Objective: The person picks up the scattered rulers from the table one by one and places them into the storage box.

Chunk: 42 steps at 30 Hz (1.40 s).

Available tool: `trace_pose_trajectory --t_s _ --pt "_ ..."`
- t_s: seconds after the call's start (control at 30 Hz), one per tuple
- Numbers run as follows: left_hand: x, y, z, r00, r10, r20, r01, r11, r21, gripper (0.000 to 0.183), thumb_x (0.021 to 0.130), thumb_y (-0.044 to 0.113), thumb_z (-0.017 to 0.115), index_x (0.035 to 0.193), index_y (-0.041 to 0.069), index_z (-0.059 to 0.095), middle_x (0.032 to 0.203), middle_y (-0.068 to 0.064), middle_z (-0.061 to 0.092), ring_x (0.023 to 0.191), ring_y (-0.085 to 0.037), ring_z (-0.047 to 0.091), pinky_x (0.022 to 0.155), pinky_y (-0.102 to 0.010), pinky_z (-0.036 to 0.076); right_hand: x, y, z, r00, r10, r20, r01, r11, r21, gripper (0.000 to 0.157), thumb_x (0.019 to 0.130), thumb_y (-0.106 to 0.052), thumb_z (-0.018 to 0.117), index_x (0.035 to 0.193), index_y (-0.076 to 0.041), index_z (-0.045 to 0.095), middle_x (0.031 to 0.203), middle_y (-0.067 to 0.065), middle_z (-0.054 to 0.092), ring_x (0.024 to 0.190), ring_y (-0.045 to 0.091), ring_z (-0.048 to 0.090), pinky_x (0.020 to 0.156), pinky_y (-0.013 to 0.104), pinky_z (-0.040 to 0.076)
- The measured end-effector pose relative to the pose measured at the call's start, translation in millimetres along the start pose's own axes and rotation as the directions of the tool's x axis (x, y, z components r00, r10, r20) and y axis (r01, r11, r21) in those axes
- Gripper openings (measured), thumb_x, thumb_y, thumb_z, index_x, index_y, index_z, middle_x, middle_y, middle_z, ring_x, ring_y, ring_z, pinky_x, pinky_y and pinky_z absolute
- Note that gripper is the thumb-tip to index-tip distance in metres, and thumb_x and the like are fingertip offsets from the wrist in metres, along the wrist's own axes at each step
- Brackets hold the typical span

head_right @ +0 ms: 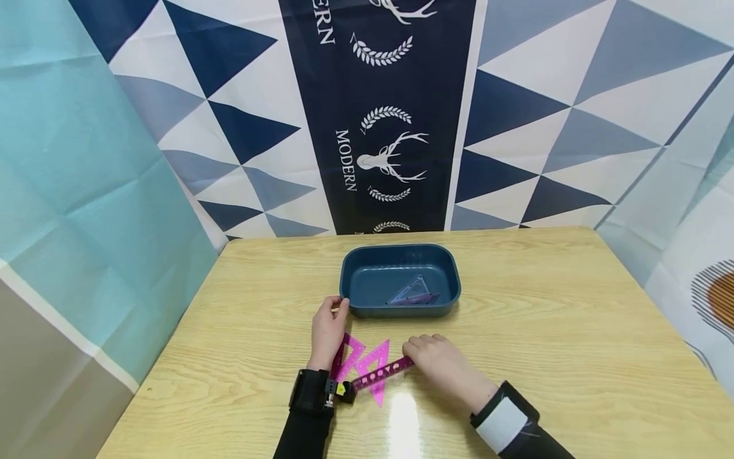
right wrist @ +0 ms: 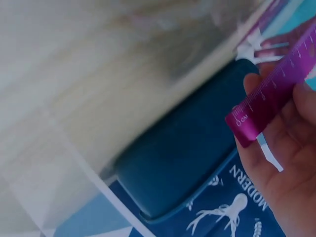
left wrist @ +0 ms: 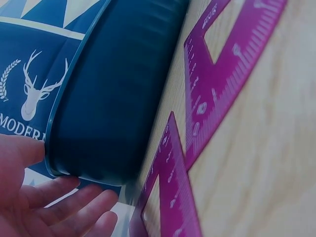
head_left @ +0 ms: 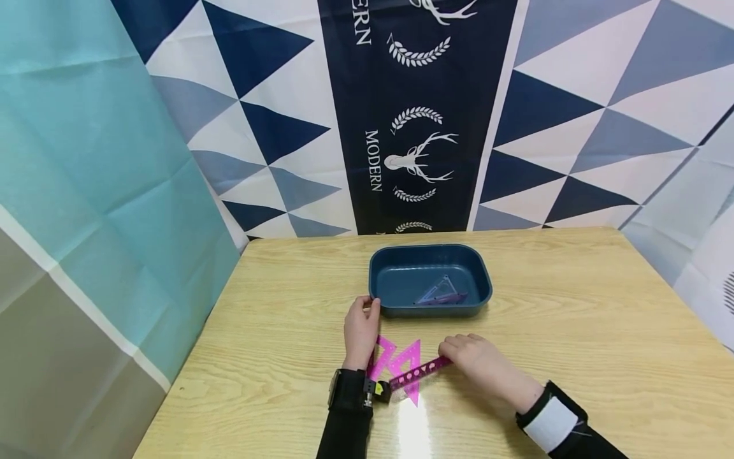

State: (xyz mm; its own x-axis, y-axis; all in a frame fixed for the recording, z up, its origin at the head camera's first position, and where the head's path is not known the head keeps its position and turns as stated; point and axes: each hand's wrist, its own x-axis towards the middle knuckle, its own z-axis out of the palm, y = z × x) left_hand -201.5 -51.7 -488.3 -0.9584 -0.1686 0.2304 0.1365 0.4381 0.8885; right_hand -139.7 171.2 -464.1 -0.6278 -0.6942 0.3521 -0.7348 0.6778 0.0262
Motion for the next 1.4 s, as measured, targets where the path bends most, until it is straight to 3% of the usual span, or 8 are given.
trace_pose_trajectory --t_s 0.13,0.2,0.3,0.57,0.97,1.4 --pt "-2.6 0.1 0.9 0.999 0.038 -0.025 -0.038 0.999 0.007 0.039 0.094 0.036 0.047 0.105 0.001 0.06 0.096 -0.01 0.061 0.083 -0.02 0.062 0.07 -0.036 0.051 2.4 4.1 -3.8 0.994 -0.006 -0.108 0.004 1.0 -0.021 0.02 0.071 0.002 0.063 0.087 -0.009 0.058 0.083 0.001 0.06 0.074 0.015 0.058 0.065 0.034 0.051" --pt "-3.0 0.3 1.0 1.0 0.017 -0.022 -0.017 1.0 0.013 0.036 0.094 0.035 0.048 0.105 0.002 0.06 0.097 -0.01 0.062 0.084 -0.02 0.062 0.071 -0.036 0.051 3.9 5.8 -5.4 0.991 -0.008 -0.136 0.005 1.0 -0.026 0.024 0.069 0.007 0.061 0.089 -0.007 0.057 0.084 0.003 0.059 0.074 0.016 0.058 0.064 0.033 0.051" --pt "-2.0 0.2 1.3 1.0 -0.021 0.0 0.021 1.0 0.005 0.034 0.094 0.032 0.049 0.109 0.003 0.06 0.1 -0.01 0.062 0.087 -0.021 0.062 0.074 -0.037 0.051 7.5 8.0 -7.7 0.988 0.011 -0.157 -0.015 1.0 -0.026 0.027 0.068 0.011 0.058 0.09 -0.005 0.058 0.084 0.004 0.059 0.074 0.017 0.058 0.064 0.031 0.052" --pt "0.4 1.4 2.0 0.999 -0.031 0.013 0.031 0.999 0.013 0.034 0.094 0.032 0.048 0.111 0.004 0.059 0.103 -0.009 0.061 0.088 -0.02 0.061 0.074 -0.034 0.051 16.7 17.7 -16.1 0.983 0.122 -0.135 -0.13 0.99 -0.054 0.023 0.074 0.009 0.061 0.092 -0.006 0.058 0.084 0.005 0.059 0.075 0.018 0.056 0.066 0.034 0.052" --pt "2.8 1.7 2.2 0.999 -0.046 0.0 0.046 0.998 0.031 0.03 0.093 0.028 0.051 0.108 0.003 0.06 0.099 -0.008 0.062 0.084 -0.018 0.062 0.073 -0.035 0.051 25.2 41.5 -16.1 0.944 0.163 -0.288 -0.203 0.972 -0.117 0.023 0.071 0.008 0.064 0.093 0.0 0.06 0.082 0.01 0.06 0.072 0.023 0.057 0.061 0.037 0.052" --pt "5.2 0.8 3.7 0.997 -0.072 -0.004 0.072 0.997 0.039 0.031 0.093 0.031 0.052 0.108 0.006 0.061 0.1 -0.007 0.063 0.084 -0.016 0.062 0.074 -0.034 0.051 26.4 46.8 -3.6 0.95 0.175 -0.26 -0.221 0.962 -0.16 0.023 0.072 0.01 0.063 0.093 0.001 0.063 0.083 0.012 0.061 0.075 0.025 0.058 0.065 0.04 0.051"
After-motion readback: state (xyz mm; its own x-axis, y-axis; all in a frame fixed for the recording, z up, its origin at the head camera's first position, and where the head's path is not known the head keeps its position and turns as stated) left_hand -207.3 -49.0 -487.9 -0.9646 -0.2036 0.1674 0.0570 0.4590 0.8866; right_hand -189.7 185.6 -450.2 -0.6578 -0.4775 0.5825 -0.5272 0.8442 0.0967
